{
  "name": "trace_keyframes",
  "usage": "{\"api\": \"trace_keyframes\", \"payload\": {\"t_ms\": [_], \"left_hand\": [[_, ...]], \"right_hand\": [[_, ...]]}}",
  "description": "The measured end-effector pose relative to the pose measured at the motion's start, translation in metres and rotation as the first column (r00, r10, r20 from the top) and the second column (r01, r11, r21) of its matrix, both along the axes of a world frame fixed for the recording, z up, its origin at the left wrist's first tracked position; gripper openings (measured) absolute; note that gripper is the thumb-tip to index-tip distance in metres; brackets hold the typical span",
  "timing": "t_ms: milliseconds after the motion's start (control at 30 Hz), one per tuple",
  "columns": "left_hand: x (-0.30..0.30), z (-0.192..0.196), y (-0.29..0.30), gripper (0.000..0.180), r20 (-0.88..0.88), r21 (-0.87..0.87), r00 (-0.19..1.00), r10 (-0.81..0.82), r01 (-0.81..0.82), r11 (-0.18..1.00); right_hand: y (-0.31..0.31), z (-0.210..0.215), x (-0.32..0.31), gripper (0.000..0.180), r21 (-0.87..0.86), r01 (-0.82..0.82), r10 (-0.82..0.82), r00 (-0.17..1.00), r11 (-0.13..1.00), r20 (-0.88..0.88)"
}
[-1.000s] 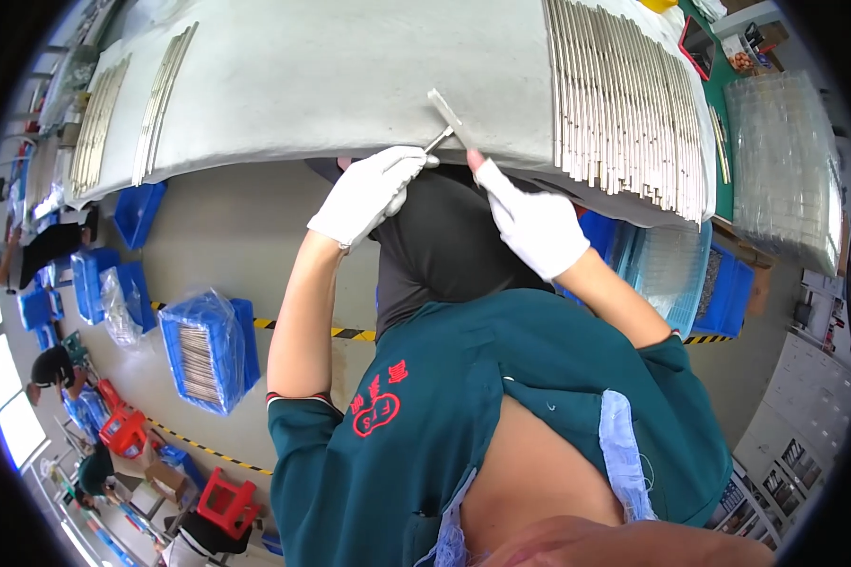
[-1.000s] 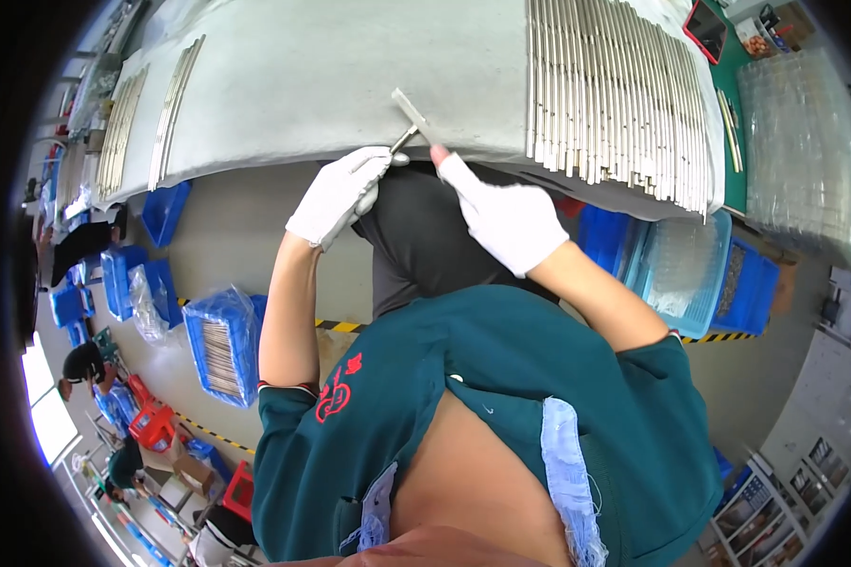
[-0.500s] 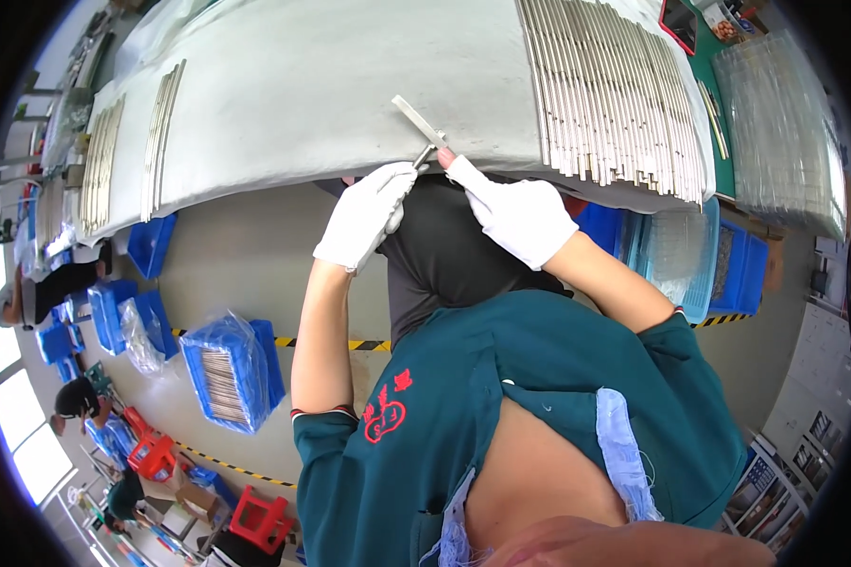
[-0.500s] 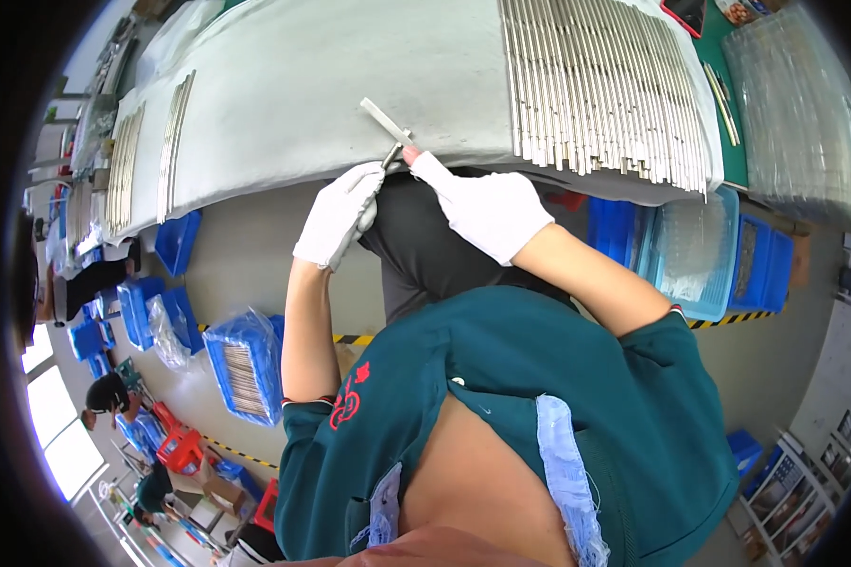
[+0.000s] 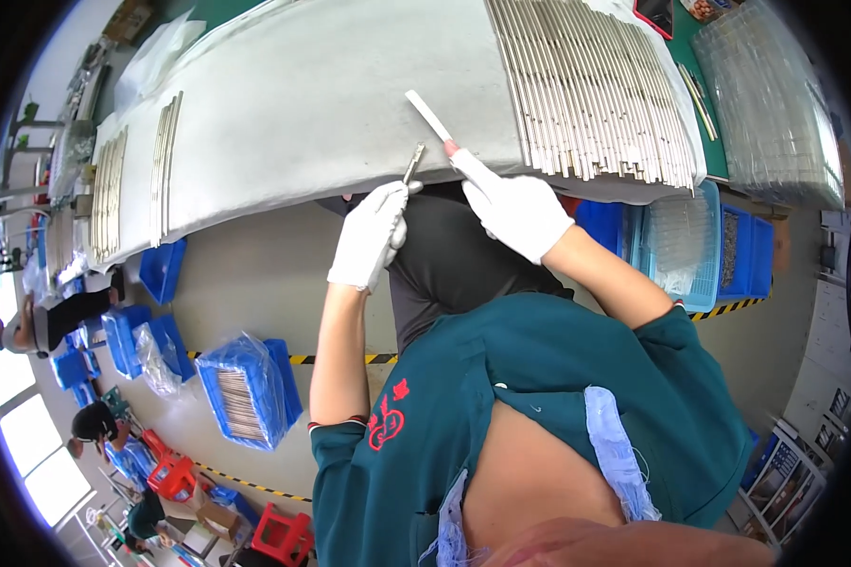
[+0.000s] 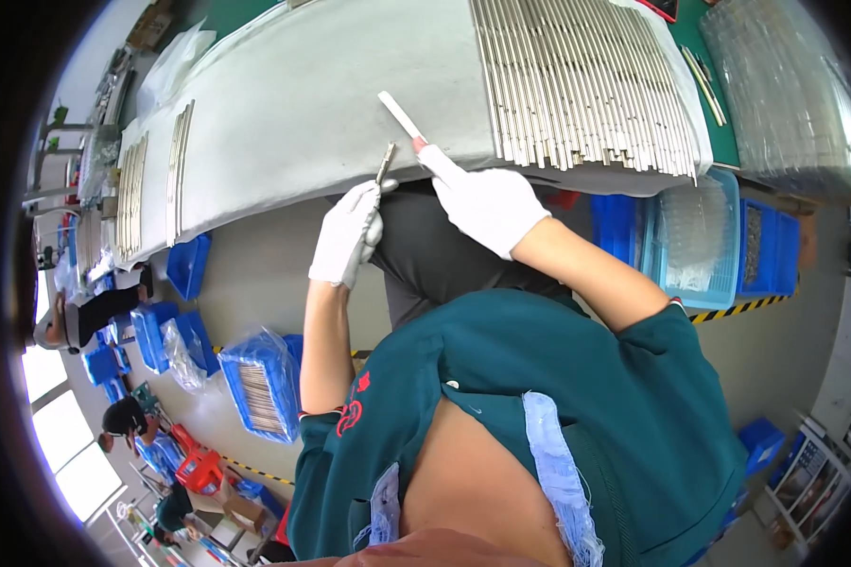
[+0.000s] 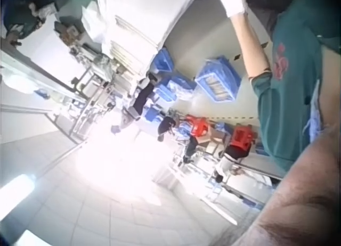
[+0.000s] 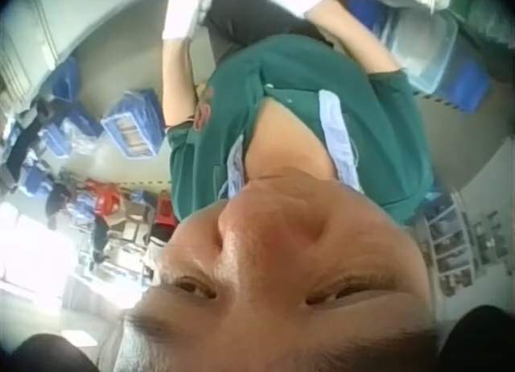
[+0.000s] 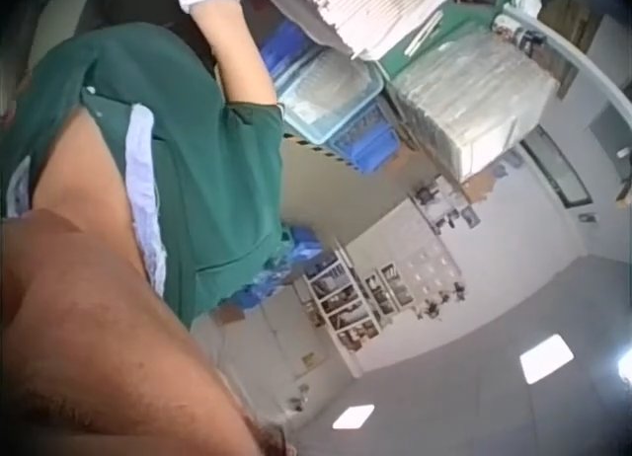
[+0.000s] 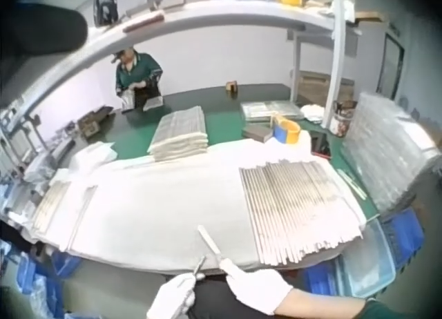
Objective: Inspecting and wiping thin metal rods using a small tool in an industrial setting.
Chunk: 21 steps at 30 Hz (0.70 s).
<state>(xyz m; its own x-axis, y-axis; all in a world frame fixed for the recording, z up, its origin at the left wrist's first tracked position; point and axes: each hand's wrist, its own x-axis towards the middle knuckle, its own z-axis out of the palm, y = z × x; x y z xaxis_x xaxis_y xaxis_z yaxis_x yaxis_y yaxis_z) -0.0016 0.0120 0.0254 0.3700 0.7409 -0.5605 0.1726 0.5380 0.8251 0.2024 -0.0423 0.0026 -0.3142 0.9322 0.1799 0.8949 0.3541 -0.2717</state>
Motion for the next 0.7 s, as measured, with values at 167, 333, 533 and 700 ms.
{"api": "trace_keyframes", "payload": {"t_ms": [167,333,533,700], "left_hand": [[0.027,-0.012,-0.024,0.022,0.131,-0.011,0.974,0.183,-0.183,0.983],[0.046,-0.029,-0.037,0.027,0.274,0.034,0.920,0.282,-0.302,0.953],[0.049,-0.031,-0.036,0.024,0.248,-0.050,0.901,0.356,-0.355,0.934],[0.049,-0.028,-0.035,0.023,0.323,-0.106,0.882,0.344,-0.327,0.939]], "right_hand": [[-0.023,0.020,-0.005,0.057,-0.257,0.122,-0.121,0.992,0.959,0.020],[-0.017,0.016,-0.005,0.064,-0.184,0.104,-0.109,0.994,0.977,-0.019],[-0.017,0.025,-0.015,0.068,-0.271,0.044,-0.019,0.995,0.962,0.096],[-0.005,0.010,-0.022,0.066,-0.089,0.067,-0.067,0.998,0.994,0.003]]}}
